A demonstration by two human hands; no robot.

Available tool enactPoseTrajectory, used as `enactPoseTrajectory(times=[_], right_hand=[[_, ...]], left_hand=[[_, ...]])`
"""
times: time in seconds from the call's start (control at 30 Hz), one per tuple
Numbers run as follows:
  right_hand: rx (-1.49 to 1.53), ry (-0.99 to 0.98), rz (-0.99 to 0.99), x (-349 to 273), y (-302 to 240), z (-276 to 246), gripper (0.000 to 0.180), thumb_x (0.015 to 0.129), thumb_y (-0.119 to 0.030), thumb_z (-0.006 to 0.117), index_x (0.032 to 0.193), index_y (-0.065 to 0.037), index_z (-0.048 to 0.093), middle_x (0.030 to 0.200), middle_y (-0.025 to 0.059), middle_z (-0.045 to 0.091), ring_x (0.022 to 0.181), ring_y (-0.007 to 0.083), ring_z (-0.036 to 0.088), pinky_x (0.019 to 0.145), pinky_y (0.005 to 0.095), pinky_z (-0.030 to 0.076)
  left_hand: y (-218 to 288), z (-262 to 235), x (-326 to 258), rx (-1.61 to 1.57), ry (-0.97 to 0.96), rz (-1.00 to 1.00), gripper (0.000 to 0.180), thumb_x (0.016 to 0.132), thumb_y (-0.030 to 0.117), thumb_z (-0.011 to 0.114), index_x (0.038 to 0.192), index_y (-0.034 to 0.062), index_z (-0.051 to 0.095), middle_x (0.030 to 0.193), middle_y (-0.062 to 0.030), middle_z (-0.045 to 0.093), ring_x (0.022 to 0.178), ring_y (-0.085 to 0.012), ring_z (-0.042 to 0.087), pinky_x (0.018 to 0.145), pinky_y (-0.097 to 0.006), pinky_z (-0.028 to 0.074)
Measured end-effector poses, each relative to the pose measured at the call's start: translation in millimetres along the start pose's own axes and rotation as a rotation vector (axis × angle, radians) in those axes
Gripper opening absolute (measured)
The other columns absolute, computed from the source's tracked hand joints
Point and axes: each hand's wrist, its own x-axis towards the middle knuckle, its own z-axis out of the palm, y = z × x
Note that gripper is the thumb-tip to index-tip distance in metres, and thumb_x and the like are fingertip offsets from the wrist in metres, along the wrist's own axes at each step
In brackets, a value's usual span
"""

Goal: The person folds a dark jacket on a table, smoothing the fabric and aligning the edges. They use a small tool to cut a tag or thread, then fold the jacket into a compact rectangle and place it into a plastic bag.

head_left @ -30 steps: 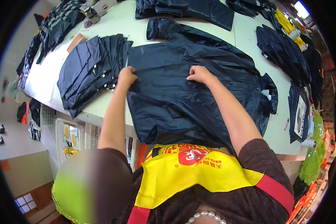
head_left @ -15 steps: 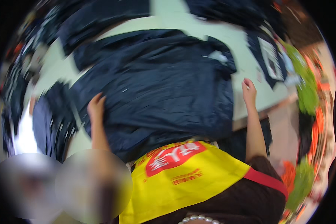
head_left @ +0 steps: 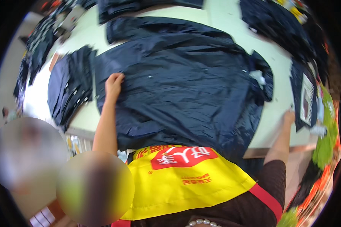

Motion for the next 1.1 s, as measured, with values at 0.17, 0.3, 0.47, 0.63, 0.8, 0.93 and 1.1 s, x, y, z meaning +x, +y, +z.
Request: enactPoseTrajectory(times=[0.17,0.3,0.47,0.63,0.8,0.93,1.1], right_hand=[[1.196,-0.677,0.445,-3,-46,-10,0.032,0.080,-0.013,0.063,0.105,0.006,0.055,0.095,0.0130,0.061,0.076,0.0204,0.058,0.067,0.0320,0.050],[2.111,-0.764,0.279,-135,-205,-155,0.039,0.079,-0.002,0.061,0.115,0.003,0.048,0.091,0.0064,0.049,0.075,0.0158,0.048,0.059,0.0267,0.046],[2.050,-1.634,0.047,-235,-332,-203,0.023,0.084,-0.008,0.054,0.106,-0.001,0.048,0.074,0.0004,0.036,0.063,0.0088,0.035,0.049,0.0169,0.034],[1.332,-1.896,-0.145,-385,-489,-212,0.036,0.096,-0.037,0.046,0.108,-0.004,0.053,0.060,-0.0043,0.038,0.041,0.0025,0.026,0.034,0.0177,0.021],[1.035,-2.087,-0.072,-487,-576,-188,0.043,0.098,-0.045,0.035,0.092,-0.006,0.052,0.062,-0.0037,0.041,0.045,0.0045,0.031,0.040,0.0198,0.025],[0.809,-1.973,-0.231,-512,-606,-190,0.038,0.097,-0.044,0.039,0.088,-0.008,0.051,0.060,-0.0047,0.041,0.043,0.0032,0.032,0.037,0.0180,0.024],[0.826,-1.958,-0.049,-516,-615,-190,0.037,0.096,-0.043,0.043,0.085,-0.008,0.051,0.057,-0.0051,0.039,0.039,0.0020,0.029,0.034,0.0162,0.023]], left_hand=[[5,-3,-19,-0.434,0.132,-0.250,0.012,0.089,0.016,0.060,0.094,0.0061,0.062,0.086,-0.0014,0.065,0.071,-0.0070,0.055,0.057,-0.020,0.043],[-5,-9,-37,-0.832,0.085,-0.335,0.009,0.089,0.015,0.061,0.094,0.0079,0.062,0.087,-0.0003,0.061,0.070,-0.0070,0.052,0.059,-0.021,0.042],[-9,-10,-30,-0.934,-0.081,-0.353,0.007,0.089,0.015,0.061,0.092,0.0077,0.060,0.078,0.0005,0.056,0.066,-0.0078,0.050,0.060,-0.023,0.043],[-13,-10,-30,-0.982,-0.073,-0.348,0.008,0.089,0.014,0.061,0.092,0.0066,0.060,0.076,-0.0001,0.056,0.064,-0.0080,0.051,0.060,-0.023,0.044],[-15,-10,-33,-1.059,-0.084,-0.323,0.008,0.088,0.011,0.062,0.093,0.0056,0.060,0.078,-0.0009,0.057,0.064,-0.0078,0.051,0.059,-0.022,0.044],[-20,-8,-35,-1.080,-0.092,-0.289,0.009,0.089,0.011,0.061,0.094,0.0043,0.060,0.080,-0.0009,0.058,0.065,-0.0075,0.050,0.059,-0.021,0.043],[-21,-6,-38,-1.077,-0.067,-0.230,0.010,0.088,0.012,0.061,0.093,0.0030,0.061,0.079,-0.0004,0.059,0.062,-0.0064,0.049,0.057,-0.019,0.042]])
